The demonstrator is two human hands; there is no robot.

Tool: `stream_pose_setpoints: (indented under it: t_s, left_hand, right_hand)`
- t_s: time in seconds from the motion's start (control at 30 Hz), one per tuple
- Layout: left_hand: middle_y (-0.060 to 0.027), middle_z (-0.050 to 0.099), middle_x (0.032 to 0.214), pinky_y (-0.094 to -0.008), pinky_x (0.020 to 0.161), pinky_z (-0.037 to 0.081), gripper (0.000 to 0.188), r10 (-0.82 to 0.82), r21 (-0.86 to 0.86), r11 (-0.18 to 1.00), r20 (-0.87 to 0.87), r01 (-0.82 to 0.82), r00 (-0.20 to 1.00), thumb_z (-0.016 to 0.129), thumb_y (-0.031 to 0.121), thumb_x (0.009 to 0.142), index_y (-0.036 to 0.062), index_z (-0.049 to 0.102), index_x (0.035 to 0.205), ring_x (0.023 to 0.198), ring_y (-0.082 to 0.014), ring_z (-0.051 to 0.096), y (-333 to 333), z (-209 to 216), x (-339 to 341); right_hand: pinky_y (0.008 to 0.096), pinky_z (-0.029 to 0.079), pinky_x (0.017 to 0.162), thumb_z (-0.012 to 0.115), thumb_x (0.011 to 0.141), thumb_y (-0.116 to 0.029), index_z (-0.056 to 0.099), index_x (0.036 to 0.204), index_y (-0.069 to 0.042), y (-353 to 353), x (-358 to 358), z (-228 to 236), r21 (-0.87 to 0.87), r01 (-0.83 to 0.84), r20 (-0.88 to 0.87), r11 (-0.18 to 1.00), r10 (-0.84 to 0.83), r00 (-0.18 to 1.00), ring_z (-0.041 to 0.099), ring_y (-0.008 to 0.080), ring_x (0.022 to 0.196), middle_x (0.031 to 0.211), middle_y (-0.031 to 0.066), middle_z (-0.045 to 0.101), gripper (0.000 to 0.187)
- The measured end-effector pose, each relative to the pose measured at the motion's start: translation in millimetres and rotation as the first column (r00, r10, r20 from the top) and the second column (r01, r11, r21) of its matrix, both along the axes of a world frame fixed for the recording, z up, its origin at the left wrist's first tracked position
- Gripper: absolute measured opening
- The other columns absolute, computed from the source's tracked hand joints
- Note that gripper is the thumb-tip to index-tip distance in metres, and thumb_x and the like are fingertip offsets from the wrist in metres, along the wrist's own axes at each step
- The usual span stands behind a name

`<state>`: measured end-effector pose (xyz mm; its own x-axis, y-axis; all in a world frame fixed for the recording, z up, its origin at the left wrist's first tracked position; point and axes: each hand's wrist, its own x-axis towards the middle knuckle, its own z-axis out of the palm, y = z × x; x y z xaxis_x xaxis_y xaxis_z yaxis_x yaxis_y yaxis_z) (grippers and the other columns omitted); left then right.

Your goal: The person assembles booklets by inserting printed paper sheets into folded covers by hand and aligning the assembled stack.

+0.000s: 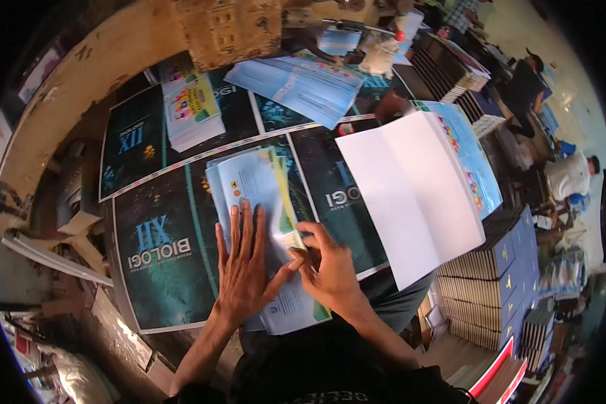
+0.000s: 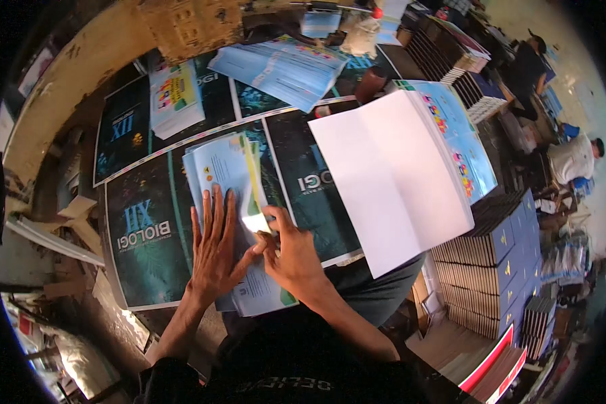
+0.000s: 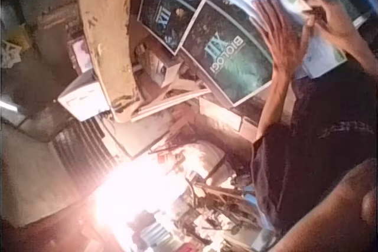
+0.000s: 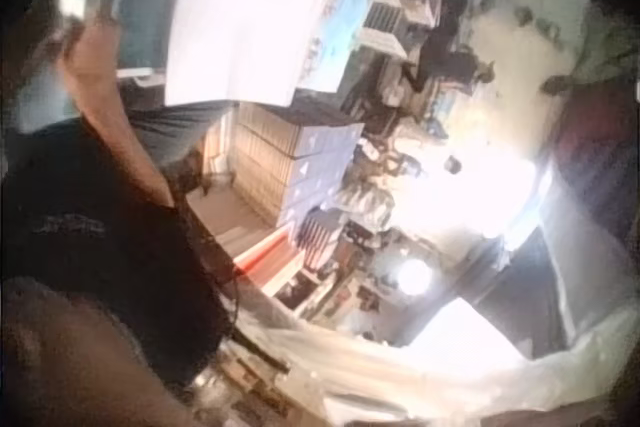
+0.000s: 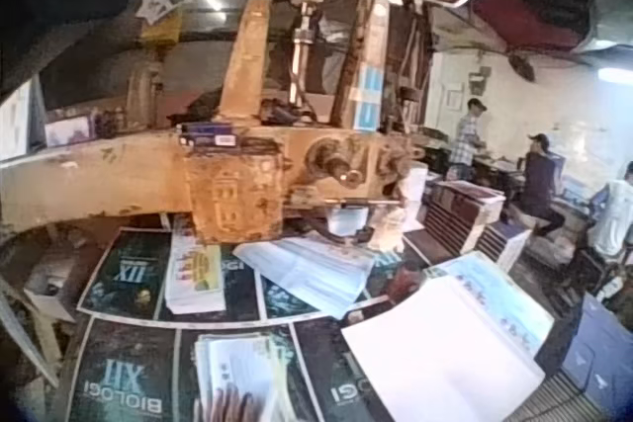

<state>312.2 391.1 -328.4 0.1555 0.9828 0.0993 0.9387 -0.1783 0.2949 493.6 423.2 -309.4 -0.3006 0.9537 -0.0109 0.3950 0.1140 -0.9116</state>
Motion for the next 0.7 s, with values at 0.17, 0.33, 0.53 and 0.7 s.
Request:
stream_pose_setpoints:
  t_s: [0.17,0.33,0.53,0.7]
  left_hand:
    - [-0.0334,0.013,0.167,-0.0618,0.124,0.006,0.135,0.056,-0.039,0.998,0.090,-0.053,0.994,0.076,0.076,0.071,-0.0110,0.021,0.158,0.158,-0.0437,0.009,-3,6,0]
    - [-0.0330,0.012,0.167,-0.0624,0.124,0.003,0.124,0.093,0.015,0.995,0.124,-0.096,0.988,0.076,0.069,0.078,-0.0075,0.021,0.160,0.158,-0.0445,0.010,-1,-5,1]
    - [-0.0339,0.024,0.164,-0.0642,0.124,0.000,0.090,0.015,0.070,0.998,-0.077,-0.010,0.997,0.060,0.040,0.099,-0.0056,0.014,0.162,0.159,-0.0408,0.011,-1,-14,-2]
    - [-0.0356,0.015,0.166,-0.0584,0.126,0.004,0.084,0.006,0.076,0.996,0.513,-0.052,0.858,0.049,0.031,0.106,-0.0055,-0.001,0.162,0.158,-0.0454,0.004,9,18,-9]
  right_hand:
    - [0.0498,0.056,0.082,0.076,0.092,-0.028,0.059,0.120,-0.004,23,62,35,0.527,0.181,0.411,0.830,-0.436,0.801,0.068,0.0414,0.103,0.109,0.0211,0.069,0.041]
    - [0.0520,0.053,0.070,0.073,0.093,-0.021,0.060,0.115,-0.001,24,108,33,0.328,0.109,0.582,0.938,-0.292,0.759,0.069,0.0468,0.083,0.095,0.0253,0.070,0.032]
    - [0.0383,0.043,0.048,0.054,0.103,-0.004,0.061,0.117,-0.004,-4,71,87,0.363,0.209,0.254,0.908,-0.312,0.915,0.063,0.0252,0.054,0.071,0.0197,0.063,0.016]
    - [0.0302,0.048,0.054,0.058,0.103,-0.010,0.059,0.121,0.000,-3,27,5,0.022,0.013,-0.050,1.000,-0.012,0.999,0.063,0.0164,0.061,0.084,0.0124,0.069,0.020]
